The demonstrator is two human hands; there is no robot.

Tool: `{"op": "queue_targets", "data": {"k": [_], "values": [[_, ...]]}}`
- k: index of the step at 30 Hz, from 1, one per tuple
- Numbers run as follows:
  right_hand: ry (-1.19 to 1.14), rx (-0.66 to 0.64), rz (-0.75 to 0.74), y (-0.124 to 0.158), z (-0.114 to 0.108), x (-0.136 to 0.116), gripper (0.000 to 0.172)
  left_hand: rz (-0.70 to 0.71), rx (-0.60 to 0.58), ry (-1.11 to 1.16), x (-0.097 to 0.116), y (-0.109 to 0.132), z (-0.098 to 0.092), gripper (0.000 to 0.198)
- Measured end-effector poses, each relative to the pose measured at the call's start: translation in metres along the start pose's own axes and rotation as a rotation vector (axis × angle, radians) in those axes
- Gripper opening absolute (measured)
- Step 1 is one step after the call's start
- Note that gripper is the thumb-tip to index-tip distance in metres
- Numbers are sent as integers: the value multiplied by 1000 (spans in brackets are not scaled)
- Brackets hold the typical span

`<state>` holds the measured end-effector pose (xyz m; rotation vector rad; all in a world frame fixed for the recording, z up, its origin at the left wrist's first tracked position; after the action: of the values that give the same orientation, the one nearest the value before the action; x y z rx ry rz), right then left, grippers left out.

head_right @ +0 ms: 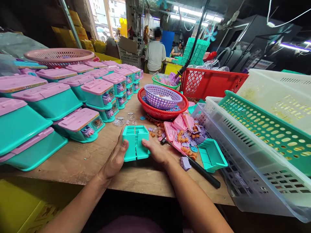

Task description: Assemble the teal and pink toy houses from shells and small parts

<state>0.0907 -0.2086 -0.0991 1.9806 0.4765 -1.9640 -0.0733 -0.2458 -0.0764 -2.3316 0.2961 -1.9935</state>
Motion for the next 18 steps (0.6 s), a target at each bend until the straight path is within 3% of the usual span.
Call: {"op": "queue_targets", "data": {"k": [9, 18], "values": [[-180, -12, 63, -3, -1, 4, 89, 10, 1, -14, -4, -1, 1, 78], [-78, 19, 33, -2, -4, 13, 73, -5, 18, -76, -6, 0, 3, 83]]}}
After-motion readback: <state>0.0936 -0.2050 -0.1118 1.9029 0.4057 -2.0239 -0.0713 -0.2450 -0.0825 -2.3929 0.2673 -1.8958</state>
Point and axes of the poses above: each hand's wrist, its own y-axis away from the middle knuckle, its own z-axis out of the palm, x = y × z, the point moved 3 cm from there along -y, towards the middle knuckle
